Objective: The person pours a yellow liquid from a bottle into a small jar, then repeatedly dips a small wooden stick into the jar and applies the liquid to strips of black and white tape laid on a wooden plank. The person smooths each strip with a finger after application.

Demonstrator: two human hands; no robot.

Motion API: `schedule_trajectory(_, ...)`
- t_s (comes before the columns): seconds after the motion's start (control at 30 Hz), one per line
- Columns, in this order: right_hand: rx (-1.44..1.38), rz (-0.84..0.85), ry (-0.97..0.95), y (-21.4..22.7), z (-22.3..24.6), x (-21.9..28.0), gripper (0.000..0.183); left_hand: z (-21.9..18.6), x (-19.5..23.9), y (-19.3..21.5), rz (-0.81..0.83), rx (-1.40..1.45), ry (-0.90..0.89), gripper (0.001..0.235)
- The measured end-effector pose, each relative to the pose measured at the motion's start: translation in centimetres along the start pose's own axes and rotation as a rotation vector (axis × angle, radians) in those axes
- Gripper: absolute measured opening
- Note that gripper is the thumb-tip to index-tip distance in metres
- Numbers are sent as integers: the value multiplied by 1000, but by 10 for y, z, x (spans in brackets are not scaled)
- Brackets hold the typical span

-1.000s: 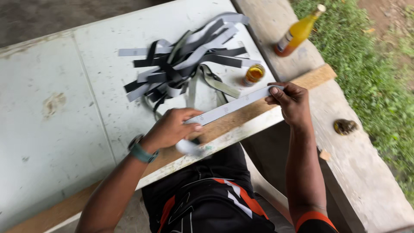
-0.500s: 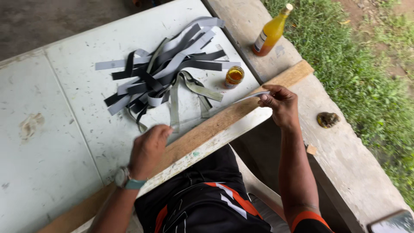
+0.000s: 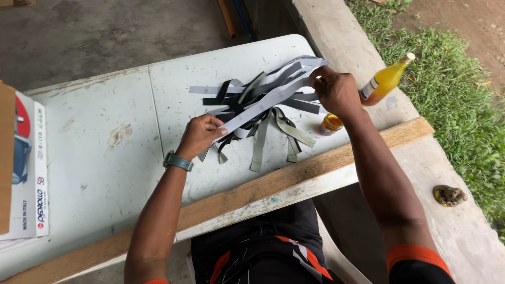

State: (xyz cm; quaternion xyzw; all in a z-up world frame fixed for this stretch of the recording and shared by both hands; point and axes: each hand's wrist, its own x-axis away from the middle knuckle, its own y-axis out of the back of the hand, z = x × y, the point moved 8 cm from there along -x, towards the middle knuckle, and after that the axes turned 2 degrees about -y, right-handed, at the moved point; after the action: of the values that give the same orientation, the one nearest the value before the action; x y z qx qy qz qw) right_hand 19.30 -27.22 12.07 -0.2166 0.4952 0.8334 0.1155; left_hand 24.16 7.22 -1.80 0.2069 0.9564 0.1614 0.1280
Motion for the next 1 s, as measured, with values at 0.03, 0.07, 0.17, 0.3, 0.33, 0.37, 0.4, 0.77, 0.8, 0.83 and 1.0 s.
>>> schedule_trajectory(0.03, 79, -16, 58, 0, 5, -3, 8, 7, 1, 1, -16, 21, 62, 23)
schedule_trajectory(0.07, 73, -9, 66, -1, 6, -6, 7, 14, 0, 1, -31, 43, 124, 23)
schedule_trajectory(0.17, 42, -5, 103, 4, 10, -17, 7, 22, -4, 0, -29, 96, 210, 21)
schedule_trajectory(0.3, 72, -88, 212, 10, 25, -16, 10, 0, -6, 5, -51, -144, -169, 18)
schedule_trajectory(0.33, 114, -125, 247, 12, 30, -17, 11, 4, -7, 7, -79, -116, -152, 17)
schedule_trajectory(0.37, 73, -129, 243, 12, 30, -19, 10, 8, -7, 8, -106, -89, -134, 17)
schedule_trajectory(0.4, 32, -133, 239, 13, 30, -21, 10, 12, -8, 8, -134, -61, -116, 17)
schedule_trajectory(0.77, -363, 123, 161, 2, 52, -20, 10, -69, -2, 21, -219, -634, -279, 93)
schedule_trajectory(0.8, -429, 165, 129, 0, 58, -11, 13, -94, -5, 7, -194, -531, -383, 100)
schedule_trajectory(0.83, -491, 212, 92, 0, 64, -2, 16, -120, -11, -12, -169, -419, -481, 106)
schedule_trajectory(1.0, -694, 41, -106, 58, 41, 68, 32, -183, -13, -112, 406, 469, -435, 56)
